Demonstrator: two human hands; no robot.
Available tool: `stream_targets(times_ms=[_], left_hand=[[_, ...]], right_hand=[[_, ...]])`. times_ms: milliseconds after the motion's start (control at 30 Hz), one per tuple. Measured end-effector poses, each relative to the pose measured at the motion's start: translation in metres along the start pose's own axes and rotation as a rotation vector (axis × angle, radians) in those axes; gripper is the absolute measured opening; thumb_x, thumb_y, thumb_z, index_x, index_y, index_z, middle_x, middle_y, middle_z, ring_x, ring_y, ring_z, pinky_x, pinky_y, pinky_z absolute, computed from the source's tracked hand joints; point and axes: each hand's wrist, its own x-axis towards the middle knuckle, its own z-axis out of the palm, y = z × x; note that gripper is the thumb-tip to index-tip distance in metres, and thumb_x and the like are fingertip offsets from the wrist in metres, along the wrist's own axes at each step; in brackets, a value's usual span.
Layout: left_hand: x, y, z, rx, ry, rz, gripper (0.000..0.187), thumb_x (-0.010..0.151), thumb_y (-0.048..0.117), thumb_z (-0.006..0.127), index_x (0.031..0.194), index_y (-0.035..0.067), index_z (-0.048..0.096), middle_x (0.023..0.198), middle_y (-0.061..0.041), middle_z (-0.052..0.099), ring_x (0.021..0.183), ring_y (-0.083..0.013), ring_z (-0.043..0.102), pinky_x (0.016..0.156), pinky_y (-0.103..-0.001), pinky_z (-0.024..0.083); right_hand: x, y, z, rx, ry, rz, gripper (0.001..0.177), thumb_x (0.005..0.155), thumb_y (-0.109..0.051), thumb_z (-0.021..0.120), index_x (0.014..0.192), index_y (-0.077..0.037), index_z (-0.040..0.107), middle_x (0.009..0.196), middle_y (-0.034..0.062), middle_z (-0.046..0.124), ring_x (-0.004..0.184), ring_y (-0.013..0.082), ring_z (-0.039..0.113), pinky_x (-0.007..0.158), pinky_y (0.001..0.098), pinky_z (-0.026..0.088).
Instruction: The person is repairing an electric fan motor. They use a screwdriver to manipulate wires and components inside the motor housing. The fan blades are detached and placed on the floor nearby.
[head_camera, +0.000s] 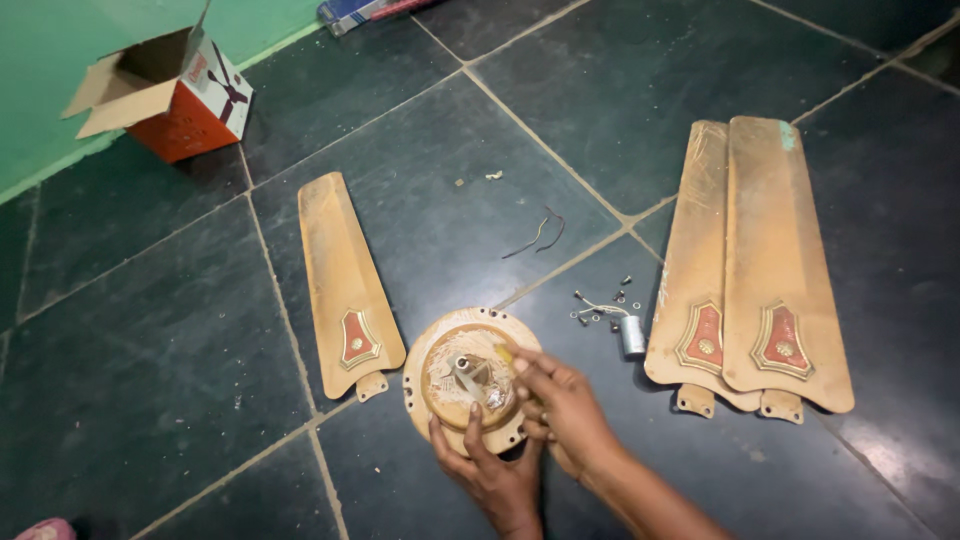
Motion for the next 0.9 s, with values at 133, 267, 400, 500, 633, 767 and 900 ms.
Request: stream_targets(times_ms=[133, 267, 400, 500, 633, 767, 900], left_hand=[[0.0, -0.001, 0.001, -0.023, 0.005, -0.004, 0.092, 0.054, 0.04, 0.096, 0.131, 0.016, 0.052, 0.15, -0.028, 0.031, 0.14, -0.0528, 0.034, 0.11, -0.062, 0.036], [0.0, 0.002, 0.0, 0.007, -0.007, -0.02, 0.091, 0.053, 0.04, 0.096, 0.13, 0.017, 0.053, 0.151, -0.027, 0.032, 0.139, -0.0513, 0.035, 0.109, -0.061, 0.037], [0.0, 0.0, -0.002, -0.015, -0.036, -0.043, 0.093, 0.053, 0.041, 0.096, 0.132, 0.016, 0.054, 0.151, -0.029, 0.031, 0.139, -0.0522, 0.033, 0.109, -0.061, 0.035], [0.001, 0.002, -0.003, -0.008, -0.032, -0.049, 0.091, 0.055, 0.041, 0.096, 0.132, 0.016, 0.054, 0.151, -0.028, 0.032, 0.14, -0.0519, 0.034, 0.11, -0.06, 0.035], [0.005, 0.005, -0.004, -0.041, -0.01, -0.042, 0.092, 0.055, 0.04, 0.098, 0.132, 0.016, 0.053, 0.152, -0.027, 0.032, 0.14, -0.0506, 0.035, 0.11, -0.059, 0.036], [0.001, 0.004, -0.006, -0.098, -0.028, -0.103, 0.097, 0.05, 0.036, 0.1, 0.132, 0.016, 0.053, 0.152, -0.027, 0.031, 0.141, -0.0505, 0.034, 0.11, -0.058, 0.038], [-0.001, -0.006, 0.001, -0.129, -0.046, -0.213, 0.103, 0.04, 0.031, 0.102, 0.131, 0.017, 0.055, 0.153, -0.027, 0.031, 0.139, -0.0498, 0.037, 0.108, -0.056, 0.04]], right_hand=[[-0.02, -0.012, 0.009, -0.705, 0.235, -0.687, 0.035, 0.098, -0.011, 0.059, 0.133, -0.008, 0.066, 0.107, 0.0042, 0.075, 0.08, 0.0117, 0.068, 0.062, 0.025, 0.054], [-0.021, -0.016, 0.017, -1.239, 0.224, -0.738, 0.035, 0.093, -0.01, 0.064, 0.127, -0.013, 0.071, 0.102, 0.0153, 0.073, 0.086, 0.0287, 0.071, 0.073, 0.0359, 0.056], [-0.025, -0.02, 0.015, -1.253, 0.267, -0.798, 0.039, 0.094, -0.01, 0.061, 0.133, -0.015, 0.067, 0.1, 0.0181, 0.072, 0.085, 0.0356, 0.07, 0.072, 0.0409, 0.055], [-0.028, -0.022, 0.016, -1.048, 0.389, -0.757, 0.037, 0.095, -0.011, 0.059, 0.131, -0.017, 0.065, 0.107, 0.016, 0.073, 0.079, 0.031, 0.068, 0.066, 0.0394, 0.056], [-0.02, -0.026, 0.02, -1.338, 0.231, -0.681, 0.038, 0.092, -0.01, 0.066, 0.129, -0.014, 0.069, 0.107, 0.0186, 0.073, 0.092, 0.0348, 0.071, 0.078, 0.0393, 0.055], [-0.025, -0.025, 0.005, -1.053, 0.245, -0.841, 0.037, 0.098, -0.011, 0.06, 0.135, -0.009, 0.065, 0.106, 0.0088, 0.073, 0.086, 0.0183, 0.066, 0.074, 0.0297, 0.054], [-0.012, -0.019, -0.012, -0.612, 0.325, -0.398, 0.044, 0.098, -0.014, 0.061, 0.142, -0.015, 0.065, 0.077, 0.0021, 0.061, 0.056, 0.0088, 0.046, 0.047, 0.0245, 0.037]])
